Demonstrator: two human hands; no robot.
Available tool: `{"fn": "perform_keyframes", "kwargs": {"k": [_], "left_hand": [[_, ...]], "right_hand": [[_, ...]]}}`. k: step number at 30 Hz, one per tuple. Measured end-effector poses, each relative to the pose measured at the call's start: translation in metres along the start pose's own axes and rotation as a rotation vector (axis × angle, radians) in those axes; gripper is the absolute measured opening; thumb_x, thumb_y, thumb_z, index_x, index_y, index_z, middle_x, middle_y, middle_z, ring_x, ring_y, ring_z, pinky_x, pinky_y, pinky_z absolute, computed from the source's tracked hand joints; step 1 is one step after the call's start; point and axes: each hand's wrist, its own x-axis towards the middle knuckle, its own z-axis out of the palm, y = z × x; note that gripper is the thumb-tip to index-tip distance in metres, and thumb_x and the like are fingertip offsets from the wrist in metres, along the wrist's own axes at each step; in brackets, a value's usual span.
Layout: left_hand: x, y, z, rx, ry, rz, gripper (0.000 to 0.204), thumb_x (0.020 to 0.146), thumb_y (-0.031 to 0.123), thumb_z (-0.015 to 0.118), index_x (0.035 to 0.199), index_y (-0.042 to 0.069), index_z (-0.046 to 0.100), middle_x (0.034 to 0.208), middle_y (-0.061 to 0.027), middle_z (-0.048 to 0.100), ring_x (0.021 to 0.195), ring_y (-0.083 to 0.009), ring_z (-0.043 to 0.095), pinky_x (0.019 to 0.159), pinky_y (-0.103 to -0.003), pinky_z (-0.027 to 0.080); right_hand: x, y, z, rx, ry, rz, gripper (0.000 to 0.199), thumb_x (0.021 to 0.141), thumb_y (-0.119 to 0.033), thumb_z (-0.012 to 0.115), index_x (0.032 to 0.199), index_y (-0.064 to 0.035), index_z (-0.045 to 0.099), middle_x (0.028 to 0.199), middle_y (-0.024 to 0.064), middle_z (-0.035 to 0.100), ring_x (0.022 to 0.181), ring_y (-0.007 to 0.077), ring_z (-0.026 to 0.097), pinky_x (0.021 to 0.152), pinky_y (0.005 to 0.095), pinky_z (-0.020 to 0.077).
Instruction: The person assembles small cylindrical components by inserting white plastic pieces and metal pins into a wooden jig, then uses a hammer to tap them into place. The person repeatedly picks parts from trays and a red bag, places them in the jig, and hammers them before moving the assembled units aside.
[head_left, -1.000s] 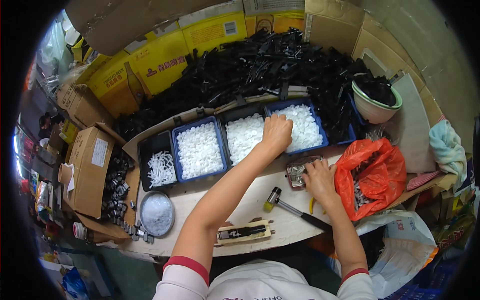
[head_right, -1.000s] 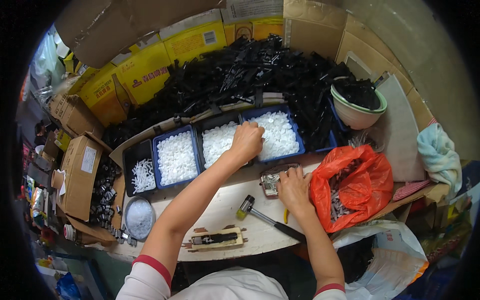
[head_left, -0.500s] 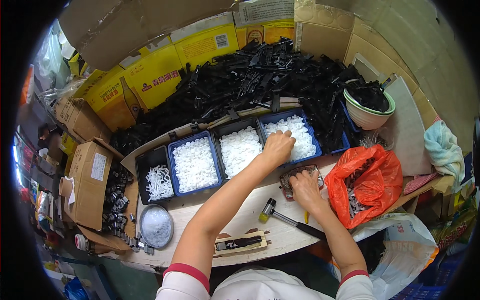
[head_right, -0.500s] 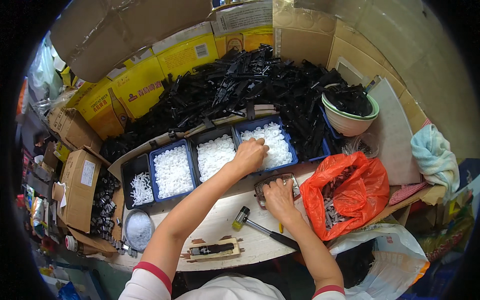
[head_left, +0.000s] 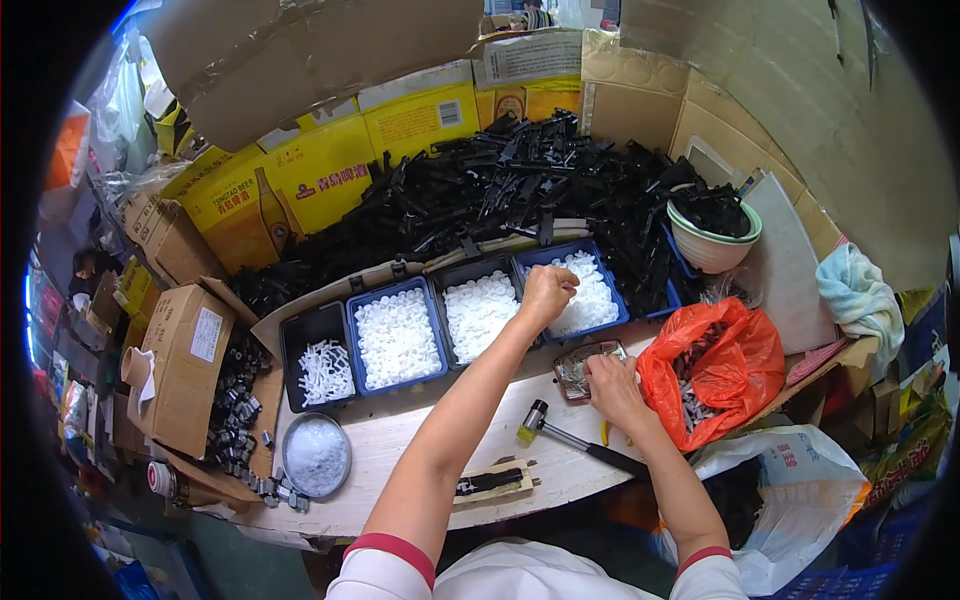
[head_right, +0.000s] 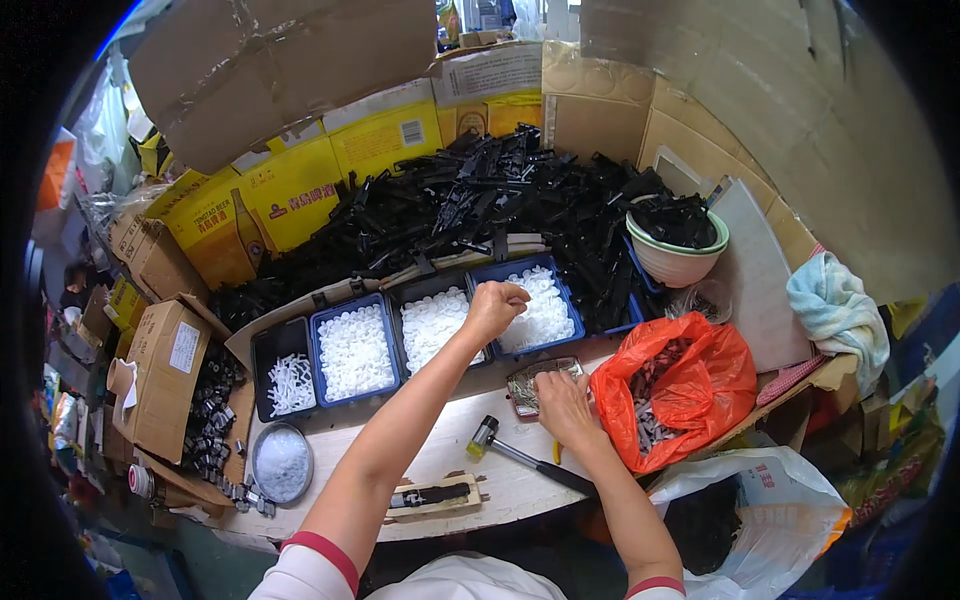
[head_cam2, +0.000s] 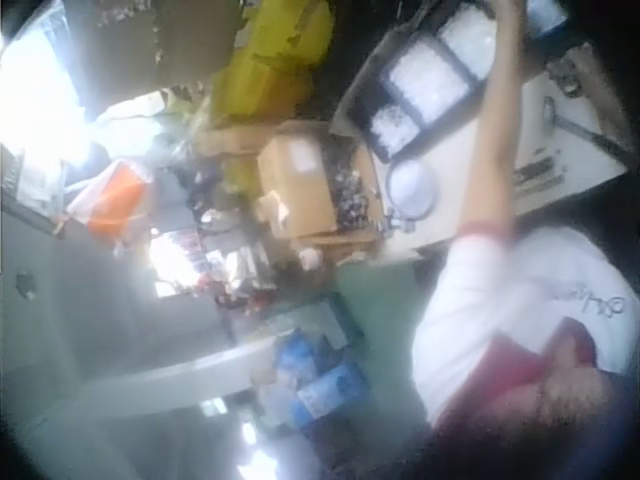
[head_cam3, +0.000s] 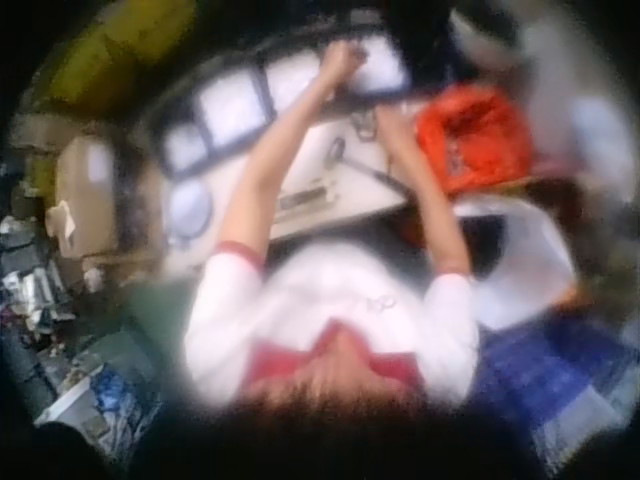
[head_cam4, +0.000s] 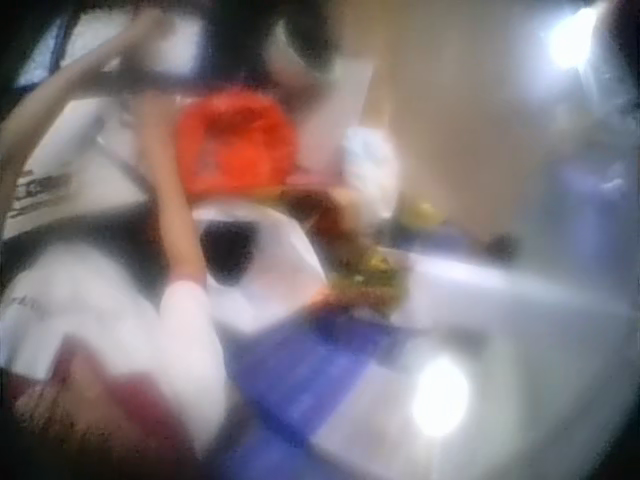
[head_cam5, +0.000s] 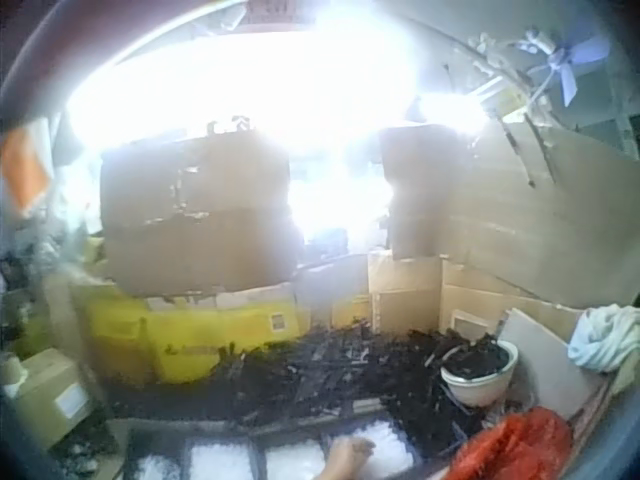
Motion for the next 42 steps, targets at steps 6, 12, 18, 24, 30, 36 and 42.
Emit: {"fn": "perform_keyframes", "kwargs": {"k": [6,12,18,24,30,36,42], "left_hand": [[-0.005,-0.004,0.0,-0.068,0.01,-0.003,0.018,0.061,-0.001,0.068,0.078,0.006,0.068,0.074,-0.0105,0.063,0.066,-0.0192,0.062,0.061,-0.027,0.049],[-0.004,-0.011,0.006,0.03,0.099,0.095,0.015,0.061,0.001,0.07,0.075,0.007,0.069,0.07,-0.01,0.062,0.064,-0.0187,0.061,0.059,-0.027,0.048],[-0.009,0.011,-0.018,-0.445,0.052,-0.237,0.01,0.071,0.007,0.068,0.08,0.003,0.066,0.068,-0.0057,0.062,0.062,-0.0142,0.059,0.053,-0.025,0.046],[-0.084,0.057,-0.064,-1.246,-0.079,-0.517,0.02,0.082,0.009,0.059,0.097,-0.005,0.057,0.079,-0.0099,0.06,0.066,-0.0141,0.059,0.05,-0.025,0.049],[-0.202,0.056,-0.066,-1.803,-0.101,-0.476,0.02,0.084,0.01,0.057,0.102,0.003,0.055,0.083,-0.0085,0.057,0.07,-0.0139,0.056,0.056,-0.025,0.045],[-0.24,0.064,-0.071,-1.954,-0.069,-0.479,0.02,0.08,0.013,0.063,0.096,0.008,0.053,0.076,-0.0047,0.05,0.067,-0.0123,0.044,0.051,-0.021,0.039],[-0.247,0.06,-0.072,-1.932,-0.02,-0.445,0.016,0.08,0.01,0.062,0.094,0.007,0.054,0.077,-0.0046,0.052,0.066,-0.0121,0.046,0.051,-0.022,0.04]], "right_hand": [[-0.005,0.008,0.006,0.002,0.099,-0.083,0.013,0.073,-0.002,0.055,0.084,-0.0071,0.059,0.083,0.0062,0.055,0.086,0.0245,0.05,0.071,0.039,0.0301],[-0.003,0.003,-0.007,0.042,0.123,-0.043,0.015,0.066,0.0,0.057,0.077,-0.01,0.06,0.082,0.0038,0.052,0.087,0.0231,0.048,0.073,0.0397,0.0299],[-0.003,0.007,-0.013,0.13,0.187,-0.025,0.01,0.069,-0.004,0.061,0.076,-0.0113,0.061,0.08,0.0019,0.052,0.086,0.0204,0.049,0.072,0.038,0.03],[-0.007,-0.013,-0.038,0.549,0.233,0.006,0.006,0.07,-0.004,0.063,0.075,-0.0072,0.061,0.077,0.0032,0.055,0.079,0.0203,0.052,0.07,0.0329,0.0344],[-0.018,-0.08,-0.058,0.686,0.206,-0.161,0.008,0.071,-0.005,0.064,0.078,-0.0077,0.061,0.077,0.0027,0.054,0.078,0.0196,0.051,0.07,0.0316,0.0332],[-0.023,-0.112,-0.049,0.674,0.135,-0.236,0.011,0.071,-0.004,0.065,0.081,-0.0075,0.062,0.078,0.0031,0.053,0.078,0.0186,0.05,0.072,0.0303,0.0316],[-0.022,-0.119,-0.047,0.666,0.123,-0.279,0.012,0.07,-0.003,0.066,0.081,-0.0064,0.062,0.077,0.0039,0.054,0.076,0.0185,0.051,0.071,0.0298,0.0329]]}}
